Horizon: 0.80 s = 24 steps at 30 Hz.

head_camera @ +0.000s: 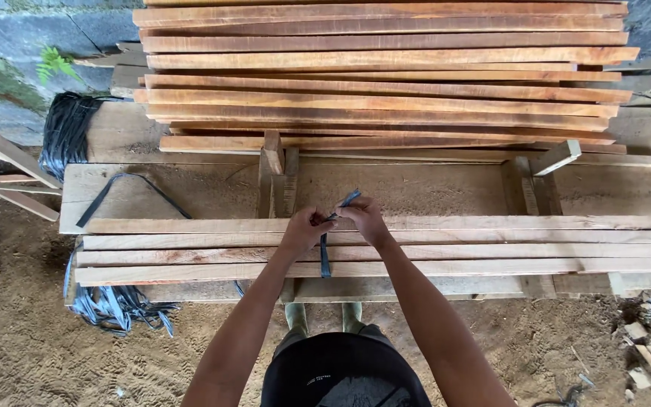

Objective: The recorder is bundling several thin wooden planks together using rubber straps.

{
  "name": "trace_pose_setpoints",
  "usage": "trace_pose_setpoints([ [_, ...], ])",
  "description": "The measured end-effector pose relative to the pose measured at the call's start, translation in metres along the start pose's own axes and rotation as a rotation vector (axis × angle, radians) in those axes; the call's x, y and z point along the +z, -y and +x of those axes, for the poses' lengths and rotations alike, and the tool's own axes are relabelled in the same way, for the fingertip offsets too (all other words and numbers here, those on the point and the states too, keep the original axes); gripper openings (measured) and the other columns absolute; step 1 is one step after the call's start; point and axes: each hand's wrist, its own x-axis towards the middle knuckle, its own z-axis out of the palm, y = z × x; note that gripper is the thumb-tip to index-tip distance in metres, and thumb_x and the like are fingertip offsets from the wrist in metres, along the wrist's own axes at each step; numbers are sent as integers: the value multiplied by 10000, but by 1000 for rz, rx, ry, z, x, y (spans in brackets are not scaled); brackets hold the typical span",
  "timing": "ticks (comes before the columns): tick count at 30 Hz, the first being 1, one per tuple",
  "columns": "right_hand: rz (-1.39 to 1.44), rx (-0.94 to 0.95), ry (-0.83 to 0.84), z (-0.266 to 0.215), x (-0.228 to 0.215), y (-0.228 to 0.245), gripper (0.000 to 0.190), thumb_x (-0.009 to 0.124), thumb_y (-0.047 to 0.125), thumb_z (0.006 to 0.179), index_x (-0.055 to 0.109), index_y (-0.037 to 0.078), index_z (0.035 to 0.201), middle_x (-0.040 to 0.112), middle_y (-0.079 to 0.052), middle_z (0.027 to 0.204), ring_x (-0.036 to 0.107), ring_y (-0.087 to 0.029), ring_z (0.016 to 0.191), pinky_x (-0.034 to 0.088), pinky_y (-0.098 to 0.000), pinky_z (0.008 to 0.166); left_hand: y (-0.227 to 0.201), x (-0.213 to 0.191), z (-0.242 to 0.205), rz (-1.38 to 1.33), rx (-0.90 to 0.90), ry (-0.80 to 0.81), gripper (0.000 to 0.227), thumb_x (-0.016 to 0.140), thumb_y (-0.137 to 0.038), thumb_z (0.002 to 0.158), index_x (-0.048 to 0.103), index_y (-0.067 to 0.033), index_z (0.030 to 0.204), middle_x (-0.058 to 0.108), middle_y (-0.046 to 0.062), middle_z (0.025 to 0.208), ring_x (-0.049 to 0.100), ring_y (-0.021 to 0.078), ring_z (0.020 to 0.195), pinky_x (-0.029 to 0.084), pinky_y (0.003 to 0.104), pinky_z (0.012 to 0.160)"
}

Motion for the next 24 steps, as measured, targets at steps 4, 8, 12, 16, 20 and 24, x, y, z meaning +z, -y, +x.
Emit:
trace_pose_setpoints([
  [4,-34,0,-27,-2,4,-1,189,781,41,792,676,131,663,572,-13,659,501,-120,694,396,-304,705,1,-1,3,29,22,1,352,812,-382,926,672,-100,1082,625,118,901,675,290,925,528,520,861],
  [8,-114,-19,-15,2,4,-6,127,787,57,783,719,101,686,603,-47,663,530,-135,700,417,-310,727,-10,-2,-1,67,39,-27,307,747,-347,985,663,-119,1174,684,106,863,714,257,844,569,486,790],
  [12,-109,-21,-27,2,2,-14,106,792,61,805,737,105,727,608,-32,706,539,-127,758,422,-303,768,-41,-7,-17,-45,7,57,450,657,-280,1050,534,22,1361,750,139,870,768,215,817,665,417,787],
  [16,-97,-23,-27,4,0,-16,50,787,29,804,782,79,809,642,-54,729,567,-129,759,444,-300,774,-42,-7,-16,-19,25,78,488,641,-307,1064,527,45,1384,759,133,795,771,217,758,658,398,697],
  [20,-73,-24,-46,3,3,-15,62,787,17,802,773,73,825,642,-51,722,581,-126,751,455,-301,781,-43,-4,-15,15,4,59,458,642,-313,1048,574,20,1354,762,117,735,762,194,696,650,375,654],
  [24,-53,-28,-52,3,3,-14,73,778,-4,796,776,60,829,641,-59,718,589,-128,749,469,-308,785,-38,-4,-10,-27,-7,86,454,649,-331,1047,613,18,1335,754,98,690,744,180,640,632,371,608],
])
